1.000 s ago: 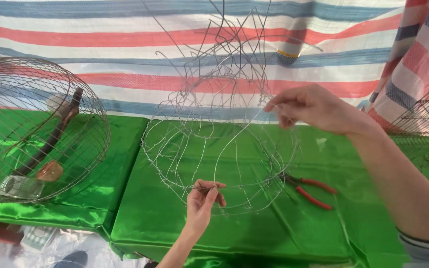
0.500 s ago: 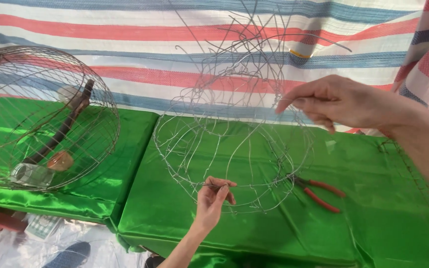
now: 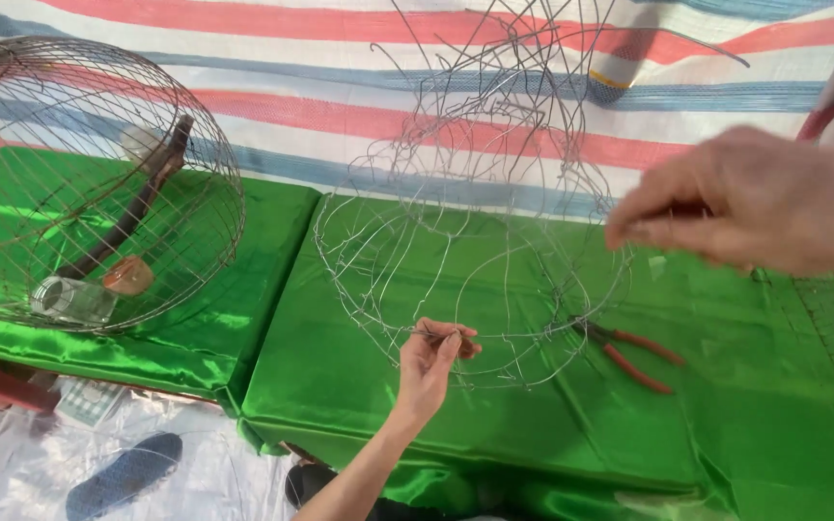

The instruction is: Assembling a wire cage by manually weaving and securing metal wires, using pliers for cutting and bending.

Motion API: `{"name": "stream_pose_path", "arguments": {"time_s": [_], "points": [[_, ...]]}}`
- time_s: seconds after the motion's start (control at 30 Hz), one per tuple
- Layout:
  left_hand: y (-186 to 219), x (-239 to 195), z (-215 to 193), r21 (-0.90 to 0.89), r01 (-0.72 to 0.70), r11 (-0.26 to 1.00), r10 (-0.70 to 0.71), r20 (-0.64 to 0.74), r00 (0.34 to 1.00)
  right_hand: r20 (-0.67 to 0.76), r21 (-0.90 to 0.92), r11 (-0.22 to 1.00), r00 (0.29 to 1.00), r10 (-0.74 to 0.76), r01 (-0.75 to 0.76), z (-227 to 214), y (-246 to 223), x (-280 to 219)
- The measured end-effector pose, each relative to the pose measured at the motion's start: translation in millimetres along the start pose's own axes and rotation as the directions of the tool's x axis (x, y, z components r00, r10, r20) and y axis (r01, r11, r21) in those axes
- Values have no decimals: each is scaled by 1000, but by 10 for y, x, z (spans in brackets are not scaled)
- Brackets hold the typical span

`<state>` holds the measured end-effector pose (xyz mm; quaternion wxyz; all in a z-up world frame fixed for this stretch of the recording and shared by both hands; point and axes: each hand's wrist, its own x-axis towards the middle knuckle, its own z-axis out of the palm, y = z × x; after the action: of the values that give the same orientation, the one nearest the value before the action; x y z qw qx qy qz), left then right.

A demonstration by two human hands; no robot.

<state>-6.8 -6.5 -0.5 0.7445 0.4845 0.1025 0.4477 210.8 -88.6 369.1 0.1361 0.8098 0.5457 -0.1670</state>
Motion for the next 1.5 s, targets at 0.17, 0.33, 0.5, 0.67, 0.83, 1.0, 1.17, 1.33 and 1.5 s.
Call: {"name": "stream_pose_path", "arguments": {"time_s": [0.17,0.33,0.5,0.67,0.83,1.0,1.17,1.33,1.5], "points": [[66,52,-18,-4,36,999,-36,-22,999,285,188,976,957,50,-107,365,-46,-212],[125,59,12,31,66,997,-64,-58,996,28,643,746,968,-250,175,1137,-218,-168],[158,115,57,109,37,993,-25,-112,993,-222,773,532,933,-284,346,1703,-516,51],[93,149,20,125,21,992,-5,-126,992,-370,654,601,887,-277,460,1982,-654,321],[103,188,50,182,8,983,19,-145,989,-456,662,516,838,-298,544,2055,-728,518],[39,281,-9,222,14,975,29,-188,982,-507,635,527,819,-268,565,2094,-763,738],[49,380,-33,305,56,951,14,-223,975,-458,666,526,847,-270,529,1999,-735,747],[76,424,32,234,54,971,-8,-192,981,-365,758,464,887,-281,459,1881,-627,845],[164,418,138,226,69,972,-19,-216,976,-264,878,359,946,-187,316,1582,-565,677]]}}
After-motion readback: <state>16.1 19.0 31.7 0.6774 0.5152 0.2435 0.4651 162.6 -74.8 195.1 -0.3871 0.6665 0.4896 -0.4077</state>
